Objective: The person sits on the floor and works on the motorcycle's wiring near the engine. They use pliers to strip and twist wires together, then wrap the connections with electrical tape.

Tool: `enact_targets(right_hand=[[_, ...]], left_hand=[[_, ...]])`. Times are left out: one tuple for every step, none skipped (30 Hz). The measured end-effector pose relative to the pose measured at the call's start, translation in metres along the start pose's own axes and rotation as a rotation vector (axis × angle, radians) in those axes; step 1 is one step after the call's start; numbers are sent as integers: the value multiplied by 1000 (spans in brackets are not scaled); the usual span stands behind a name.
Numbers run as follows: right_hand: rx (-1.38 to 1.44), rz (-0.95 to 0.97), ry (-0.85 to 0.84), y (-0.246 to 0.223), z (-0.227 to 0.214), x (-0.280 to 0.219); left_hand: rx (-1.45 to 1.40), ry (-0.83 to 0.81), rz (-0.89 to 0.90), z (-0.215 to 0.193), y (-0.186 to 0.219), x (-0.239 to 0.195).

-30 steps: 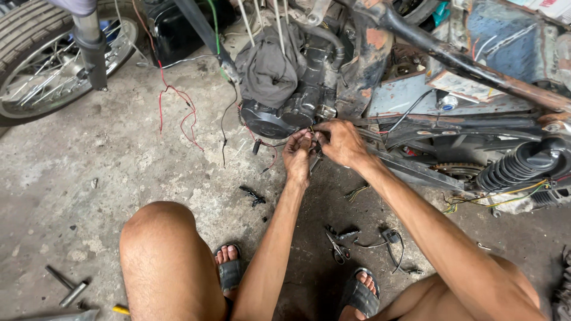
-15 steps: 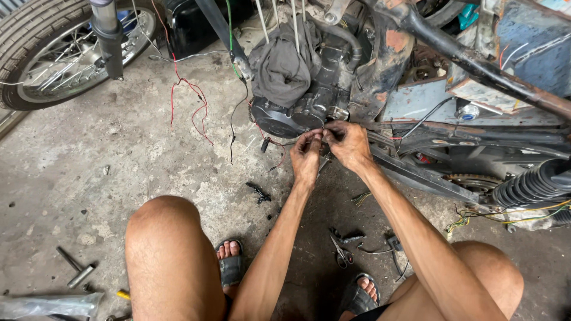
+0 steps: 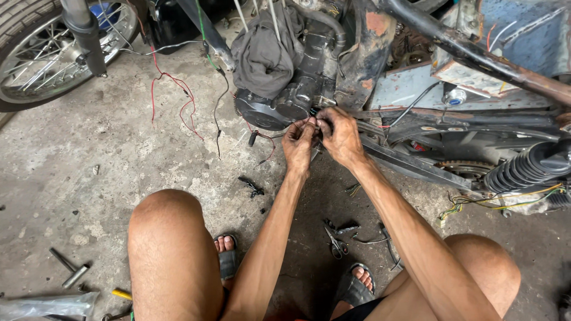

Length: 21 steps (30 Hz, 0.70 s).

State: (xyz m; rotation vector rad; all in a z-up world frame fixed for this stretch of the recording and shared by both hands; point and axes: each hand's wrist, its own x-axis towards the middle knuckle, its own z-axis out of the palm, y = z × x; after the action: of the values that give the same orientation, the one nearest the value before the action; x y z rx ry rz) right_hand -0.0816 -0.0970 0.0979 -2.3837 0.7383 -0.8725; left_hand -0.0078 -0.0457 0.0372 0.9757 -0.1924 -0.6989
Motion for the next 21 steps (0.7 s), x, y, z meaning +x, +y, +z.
enact_targets(right_hand=[[-1, 3, 2, 0, -1, -1], [-3, -4, -9, -1, -1, -1], [-6, -12, -19, -2, -1, -1], [-4, -11, -21, 1, 0, -1], [-2, -18, -23, 4, 0, -1], [0, -27, -26, 6, 1, 0], [3, -29, -27, 6, 2, 0], [9, -16, -28, 6, 2, 0], [15, -3, -28, 6, 2, 0], [13, -1, -27, 6, 2, 0], [15, 7, -31, 6, 2, 1], [16, 17, -33, 7, 2, 1], [15, 20, -32, 6, 2, 1], [28, 33, -38, 5, 3, 1], [40, 46, -44, 4, 3, 1], [40, 48, -44, 2, 2, 1], [32, 37, -58, 1, 1, 1], [25, 26, -72, -1, 0, 1], [25, 27, -72, 1, 1, 2], [11, 24, -74, 3, 1, 3], [-2, 20, -76, 5, 2, 3]], left_hand=[[2, -2, -2, 0, -3, 1], [8, 4, 2, 0, -5, 2], [15, 11, 7, -1, -7, 4], [17, 13, 7, -1, -9, 5], [24, 16, 20, -1, -11, 5], [31, 19, 36, -1, -12, 7], [32, 22, 38, -2, -9, 5], [-6, 2, 27, -1, -6, 3], [-43, -17, 15, -1, -4, 2], [-43, -18, 14, -1, 0, 0], [-71, -33, 16, -1, 3, -2], [-98, -50, 16, -1, 6, -4], [-97, -51, 13, -2, 4, -2], [-103, -57, 20, -3, 1, 0], [-110, -63, 28, -4, -2, 2], [-109, -62, 26, -4, 0, 1], [-112, -75, 17, -3, 3, 0], [-115, -88, 9, -3, 6, -1], [-115, -88, 9, -4, 2, 0], [-68, -80, 37, -5, -1, 1], [-21, -72, 66, -6, -4, 3]])
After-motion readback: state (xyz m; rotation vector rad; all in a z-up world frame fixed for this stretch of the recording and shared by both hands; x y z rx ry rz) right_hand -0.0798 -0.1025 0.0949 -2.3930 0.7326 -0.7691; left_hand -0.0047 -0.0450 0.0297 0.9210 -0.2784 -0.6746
